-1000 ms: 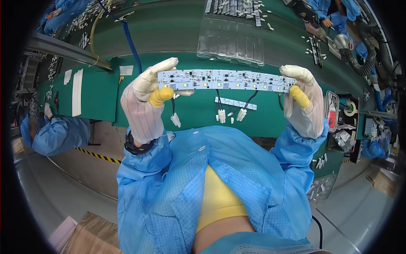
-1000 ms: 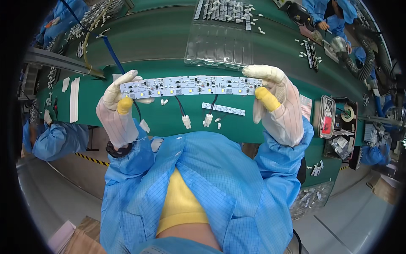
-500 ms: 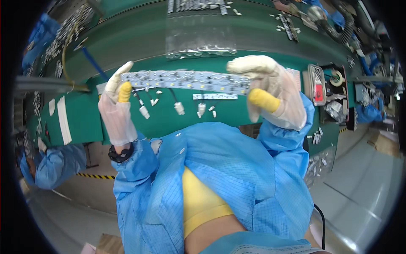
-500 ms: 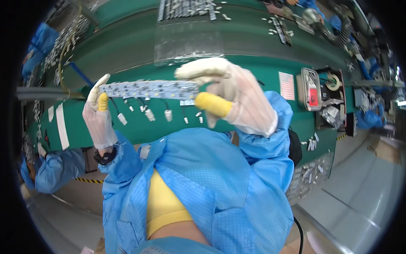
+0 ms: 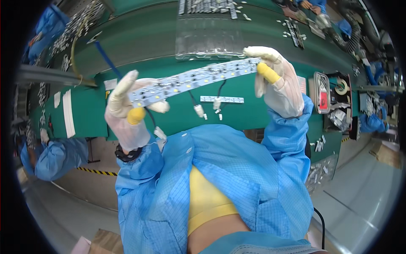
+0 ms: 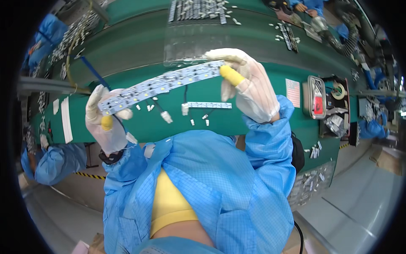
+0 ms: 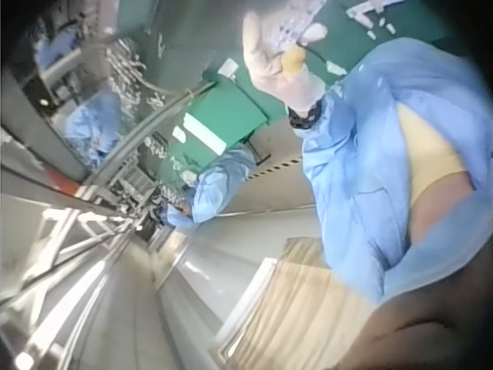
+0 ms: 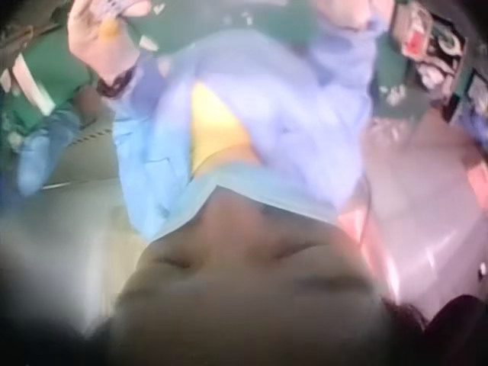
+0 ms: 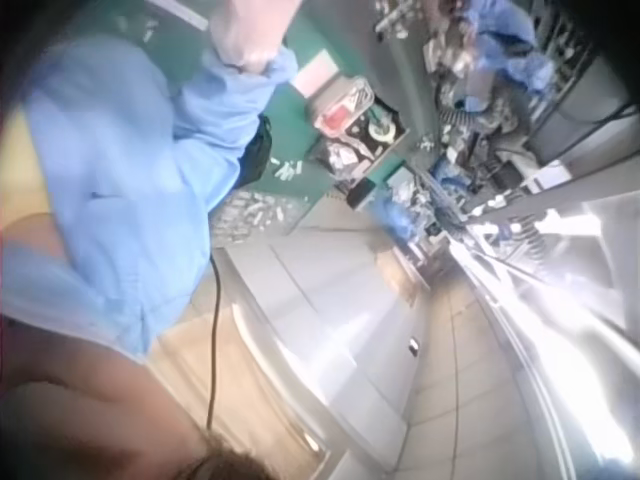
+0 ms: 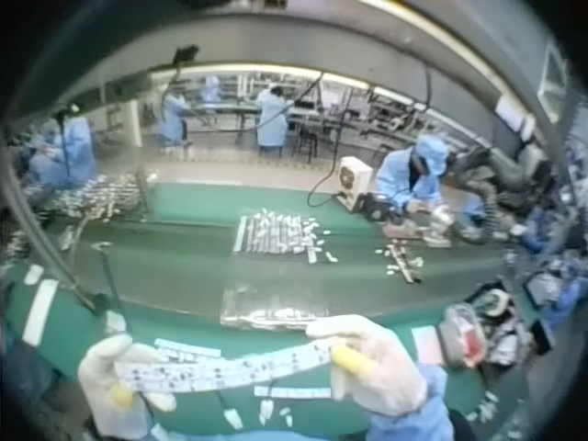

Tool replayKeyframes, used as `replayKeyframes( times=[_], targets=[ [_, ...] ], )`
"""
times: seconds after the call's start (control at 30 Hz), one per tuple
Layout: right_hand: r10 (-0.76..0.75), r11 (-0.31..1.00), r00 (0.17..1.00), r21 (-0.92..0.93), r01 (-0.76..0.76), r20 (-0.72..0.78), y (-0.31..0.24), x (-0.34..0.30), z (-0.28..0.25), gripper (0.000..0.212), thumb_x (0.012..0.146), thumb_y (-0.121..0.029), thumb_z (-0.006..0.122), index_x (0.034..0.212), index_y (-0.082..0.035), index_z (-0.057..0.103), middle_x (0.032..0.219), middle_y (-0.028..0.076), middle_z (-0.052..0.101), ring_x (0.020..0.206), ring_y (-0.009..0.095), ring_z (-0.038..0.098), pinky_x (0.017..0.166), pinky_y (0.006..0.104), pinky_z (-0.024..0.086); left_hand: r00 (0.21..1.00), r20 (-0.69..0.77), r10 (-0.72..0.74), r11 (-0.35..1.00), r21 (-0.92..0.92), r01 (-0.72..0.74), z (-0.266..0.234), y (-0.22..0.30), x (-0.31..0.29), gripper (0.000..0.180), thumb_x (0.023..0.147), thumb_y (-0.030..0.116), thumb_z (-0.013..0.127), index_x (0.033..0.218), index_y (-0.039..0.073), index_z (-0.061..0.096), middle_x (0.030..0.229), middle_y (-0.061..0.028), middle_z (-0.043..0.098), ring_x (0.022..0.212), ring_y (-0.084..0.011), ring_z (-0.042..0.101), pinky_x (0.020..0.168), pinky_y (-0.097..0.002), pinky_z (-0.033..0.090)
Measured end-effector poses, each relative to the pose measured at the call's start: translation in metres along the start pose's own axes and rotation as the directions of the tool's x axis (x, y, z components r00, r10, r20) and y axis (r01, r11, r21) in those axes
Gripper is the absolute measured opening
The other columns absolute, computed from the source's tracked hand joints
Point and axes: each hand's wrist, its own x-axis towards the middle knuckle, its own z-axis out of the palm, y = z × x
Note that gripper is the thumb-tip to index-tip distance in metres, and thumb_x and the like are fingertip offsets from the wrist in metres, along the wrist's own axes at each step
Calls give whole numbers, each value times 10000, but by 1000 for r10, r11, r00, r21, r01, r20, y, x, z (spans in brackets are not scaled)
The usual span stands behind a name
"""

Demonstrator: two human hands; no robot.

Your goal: Assembling and inspecting LED light strips on a production line.

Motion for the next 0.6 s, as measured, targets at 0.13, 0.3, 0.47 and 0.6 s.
replayKeyframes(
  times=[0.13, 0.3, 0.47, 0.6],
  targets=[
    [-13, 1000, 1000, -19, 13, 18, 5, 4, 2, 820, 768, -517, 675, 1255, 99, 441, 701, 32, 573, 549, 43, 494, 522, 137, 346, 991, 113, 68, 995, -79, -60, -5, -6, 3, 477, 850, 259, 664, 1155, -80, 525, 997, -230, 648, 1024, -296, 606, 948, -447, 447],
    [51, 994, 999, 96, -50, -10, 13, 1, -7, 750, 763, -531, 695, 1153, 80, 500, 684, 53, 576, 521, 47, 491, 500, 151, 358, 987, 151, 47, 997, 52, -56, -6, -7, 16, 325, 926, 303, 562, 982, -17, 573, 760, -125, 679, 788, -208, 673, 887, -373, 486],
    [43, 999, 998, -31, -44, -43, 6, -10, -4, 358, 937, -328, 547, 940, 29, 579, 595, 76, 604, 414, 100, 530, 385, 196, 401, 974, -95, -205, 902, 367, 225, -5, -3, 14, 251, 937, 204, 533, 984, -29, 613, 775, -82, 666, 734, -92, 640, 735, -221, 495],
    [85, 994, 994, 70, -89, 64, -9, -16, 7, 340, 897, -298, 613, 934, 37, 567, 617, 101, 610, 432, 122, 563, 351, 203, 425, 963, -219, -158, 841, 481, 247, 1, -18, 15, 260, 948, 206, 533, 1031, -12, 648, 833, -39, 661, 642, -56, 559, 550, -194, 381]
  ],
)
